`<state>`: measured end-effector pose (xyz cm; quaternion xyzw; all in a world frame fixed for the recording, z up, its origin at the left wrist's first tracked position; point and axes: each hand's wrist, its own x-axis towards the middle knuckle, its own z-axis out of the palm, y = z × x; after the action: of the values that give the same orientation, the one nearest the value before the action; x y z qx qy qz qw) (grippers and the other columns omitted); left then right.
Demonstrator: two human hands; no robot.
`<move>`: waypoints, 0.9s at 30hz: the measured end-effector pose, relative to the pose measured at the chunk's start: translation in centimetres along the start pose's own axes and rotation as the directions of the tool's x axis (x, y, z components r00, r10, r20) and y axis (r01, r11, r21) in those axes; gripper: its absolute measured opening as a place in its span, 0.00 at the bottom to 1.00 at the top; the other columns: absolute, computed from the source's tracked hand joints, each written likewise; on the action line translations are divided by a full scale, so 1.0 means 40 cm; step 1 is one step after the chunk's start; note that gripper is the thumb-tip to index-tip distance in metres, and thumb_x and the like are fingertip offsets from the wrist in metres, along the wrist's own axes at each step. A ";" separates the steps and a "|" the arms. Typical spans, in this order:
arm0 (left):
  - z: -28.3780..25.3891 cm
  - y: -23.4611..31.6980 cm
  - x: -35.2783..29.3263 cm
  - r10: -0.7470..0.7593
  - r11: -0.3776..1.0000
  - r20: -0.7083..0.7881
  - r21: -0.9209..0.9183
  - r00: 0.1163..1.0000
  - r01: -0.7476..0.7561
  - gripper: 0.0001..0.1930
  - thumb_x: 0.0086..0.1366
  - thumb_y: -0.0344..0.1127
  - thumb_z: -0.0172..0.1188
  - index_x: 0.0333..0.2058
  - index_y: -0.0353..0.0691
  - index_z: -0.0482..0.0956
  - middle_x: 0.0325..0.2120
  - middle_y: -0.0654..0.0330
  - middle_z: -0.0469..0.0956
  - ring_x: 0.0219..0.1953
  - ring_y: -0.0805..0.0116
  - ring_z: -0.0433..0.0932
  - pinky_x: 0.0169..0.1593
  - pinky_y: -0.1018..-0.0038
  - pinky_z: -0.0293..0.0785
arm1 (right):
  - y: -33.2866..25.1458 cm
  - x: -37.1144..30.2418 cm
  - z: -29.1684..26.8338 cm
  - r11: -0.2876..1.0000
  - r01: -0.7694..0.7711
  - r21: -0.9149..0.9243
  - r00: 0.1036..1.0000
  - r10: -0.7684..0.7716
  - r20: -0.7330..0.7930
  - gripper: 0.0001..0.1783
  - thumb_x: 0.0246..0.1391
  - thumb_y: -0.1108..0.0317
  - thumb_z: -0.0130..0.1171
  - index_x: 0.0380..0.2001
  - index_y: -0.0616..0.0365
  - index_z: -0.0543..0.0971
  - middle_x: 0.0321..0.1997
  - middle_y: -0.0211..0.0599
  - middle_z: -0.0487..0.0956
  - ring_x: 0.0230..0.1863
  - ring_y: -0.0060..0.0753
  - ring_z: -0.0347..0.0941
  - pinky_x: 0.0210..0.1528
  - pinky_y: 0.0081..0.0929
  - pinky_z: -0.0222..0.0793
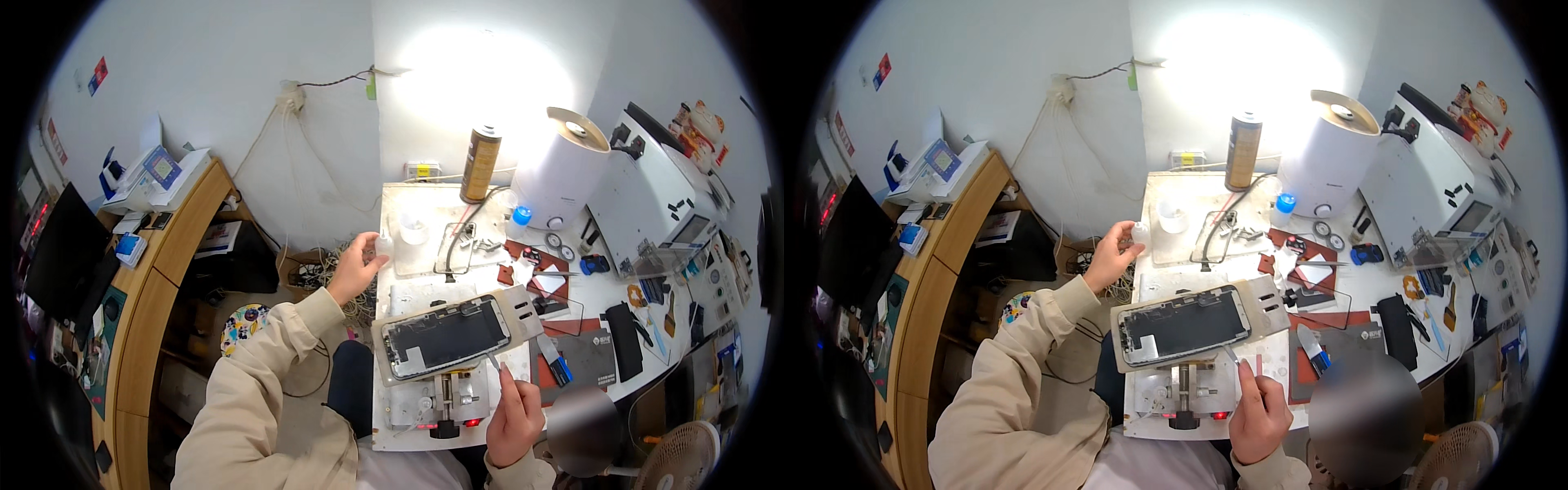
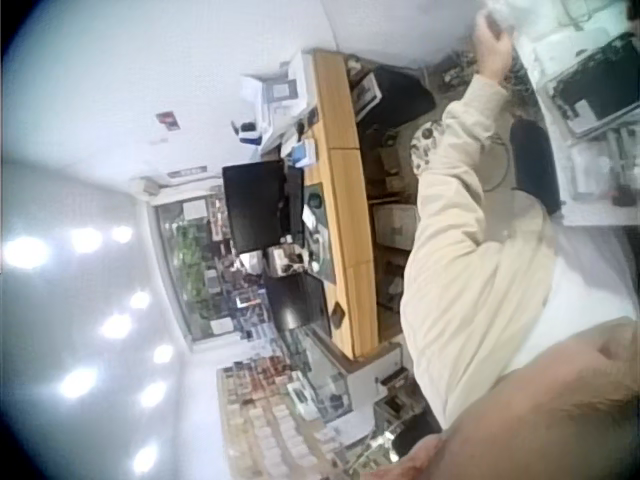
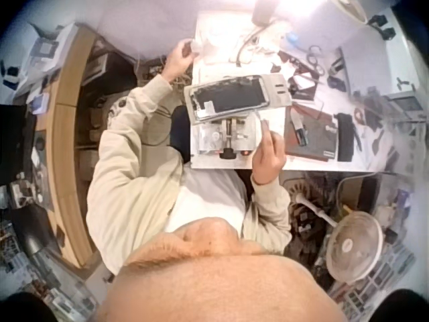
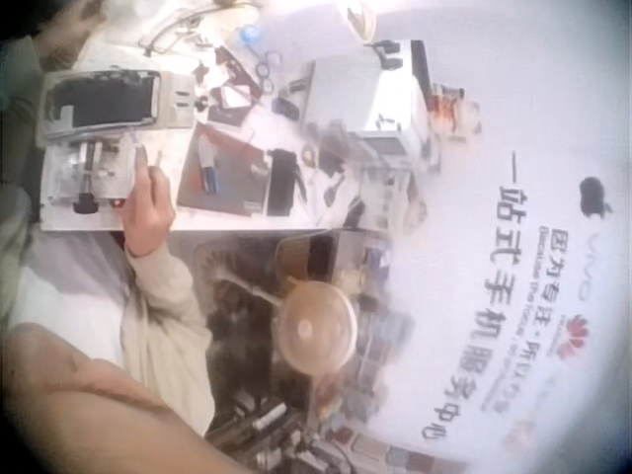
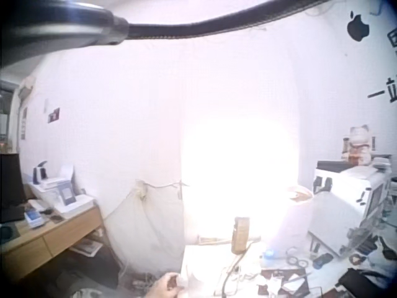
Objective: The person uses a small metal tool to scrape and clean adhesive residue from the frame of a disassembled smartphone. They repeatedly wipe the tool on a white cloth and apply a liquid from a small bottle to the device while working on the edges of the screen assembly.
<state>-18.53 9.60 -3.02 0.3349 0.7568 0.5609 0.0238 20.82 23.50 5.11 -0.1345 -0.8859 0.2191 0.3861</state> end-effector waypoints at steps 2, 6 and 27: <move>-0.006 -0.002 -0.002 0.015 1.000 0.012 -0.016 1.000 -0.015 0.28 0.72 0.31 0.71 0.66 0.29 0.72 0.56 0.47 0.84 0.57 0.59 0.85 0.58 0.64 0.83 | 0.000 0.003 0.007 1.000 0.015 -0.004 0.999 -0.016 -0.034 0.33 0.50 0.90 0.62 0.60 0.59 0.88 0.39 0.40 0.77 0.31 0.41 0.78 0.33 0.35 0.76; -0.013 0.003 -0.005 0.022 0.997 0.007 -0.068 1.000 -0.022 0.29 0.70 0.30 0.73 0.66 0.29 0.75 0.55 0.50 0.86 0.55 0.61 0.86 0.58 0.65 0.83 | -0.005 0.002 0.002 0.999 -0.003 0.033 1.000 0.003 -0.001 0.29 0.61 0.88 0.60 0.64 0.60 0.85 0.39 0.42 0.77 0.33 0.41 0.76 0.36 0.33 0.73; -0.082 0.642 -0.174 0.354 0.790 0.492 0.298 0.795 -0.536 0.09 0.70 0.33 0.72 0.44 0.36 0.85 0.37 0.58 0.84 0.37 0.63 0.83 0.40 0.71 0.79 | -0.006 0.018 -0.004 0.992 0.056 -0.113 0.996 -0.063 -0.059 0.37 0.41 0.87 0.64 0.59 0.56 0.89 0.36 0.31 0.73 0.29 0.30 0.74 0.30 0.32 0.73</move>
<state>-2.16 6.91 18.04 0.6146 0.7336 0.2889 -0.0270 20.45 23.64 5.79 -0.1359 -0.8879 0.1535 0.4118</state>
